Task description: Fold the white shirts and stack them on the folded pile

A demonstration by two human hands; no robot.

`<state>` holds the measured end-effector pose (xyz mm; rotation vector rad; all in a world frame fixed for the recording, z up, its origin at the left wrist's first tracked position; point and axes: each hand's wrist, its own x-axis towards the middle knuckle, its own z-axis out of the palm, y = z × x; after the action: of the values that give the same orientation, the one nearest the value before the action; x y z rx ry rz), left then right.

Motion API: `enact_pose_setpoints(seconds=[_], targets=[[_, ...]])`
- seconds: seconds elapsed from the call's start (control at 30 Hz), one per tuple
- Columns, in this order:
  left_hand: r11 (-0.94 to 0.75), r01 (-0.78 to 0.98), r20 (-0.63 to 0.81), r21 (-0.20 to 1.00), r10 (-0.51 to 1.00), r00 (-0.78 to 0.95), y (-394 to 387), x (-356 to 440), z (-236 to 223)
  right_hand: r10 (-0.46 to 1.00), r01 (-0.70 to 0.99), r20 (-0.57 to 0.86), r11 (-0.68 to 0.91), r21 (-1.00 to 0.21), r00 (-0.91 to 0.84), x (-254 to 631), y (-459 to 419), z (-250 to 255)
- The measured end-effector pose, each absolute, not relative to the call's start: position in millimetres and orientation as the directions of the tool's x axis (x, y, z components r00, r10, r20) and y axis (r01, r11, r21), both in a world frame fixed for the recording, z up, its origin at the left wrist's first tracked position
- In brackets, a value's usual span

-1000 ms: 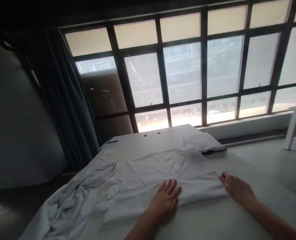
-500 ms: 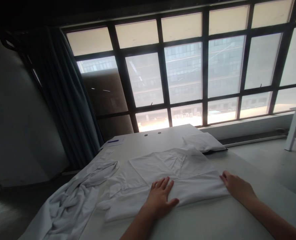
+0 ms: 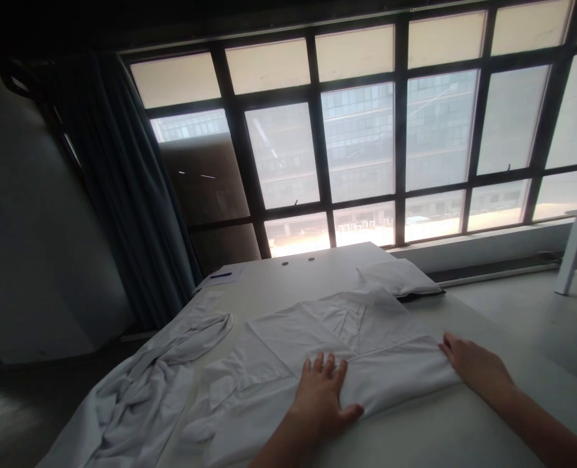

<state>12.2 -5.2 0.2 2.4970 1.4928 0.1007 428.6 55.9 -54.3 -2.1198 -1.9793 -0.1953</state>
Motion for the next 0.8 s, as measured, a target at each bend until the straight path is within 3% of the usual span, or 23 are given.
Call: enact_pose_setpoints(seconds=[0.1, 0.17, 0.27, 0.33, 0.47, 0.63, 0.8], targets=[[-0.496, 0.828, 0.003, 0.262, 0.858, 0.513, -11.1, 18.0, 4.0, 0.904, 0.995, 0.424, 0.085, -0.051, -0.056, 396.8, 42.8, -40.0], [-0.523, 0.800, 0.023, 0.294, 0.841, 0.541, -12.9, 19.8, 7.8, 0.854, 0.944, 0.463, 0.314, -0.098, -0.236, 360.9, 28.1, -31.4], [-0.536, 0.783, 0.021, 0.317, 0.829, 0.559, -12.0, 21.1, 10.5, 0.749, 0.749, 0.354, 0.640, -0.171, -0.559, 307.8, 3.3, -27.2], [-0.526, 0.793, 0.004, 0.307, 0.834, 0.552, -9.6, 22.2, 8.8, 0.693, 0.655, 0.254, 0.720, -0.229, -0.674, 287.6, -6.7, -30.5], [-0.504, 0.817, -0.027, 0.281, 0.847, 0.531, -5.4, 23.1, 3.3, 0.772, 0.717, 0.153, 0.632, -0.296, -0.617, 295.1, 0.4, -44.8], [-0.566, 0.775, 0.009, 0.283, 0.809, 0.587, -9.3, 8.5, 7.8, 0.874, 0.844, 0.192, 0.482, -0.234, -0.446, 343.2, 26.7, -64.8], [-0.617, 0.763, 0.008, 0.194, 0.778, 0.628, -18.3, -34.2, 10.0, 0.949, 0.938, 0.162, 0.299, -0.177, -0.272, 383.6, 40.0, -70.2]])
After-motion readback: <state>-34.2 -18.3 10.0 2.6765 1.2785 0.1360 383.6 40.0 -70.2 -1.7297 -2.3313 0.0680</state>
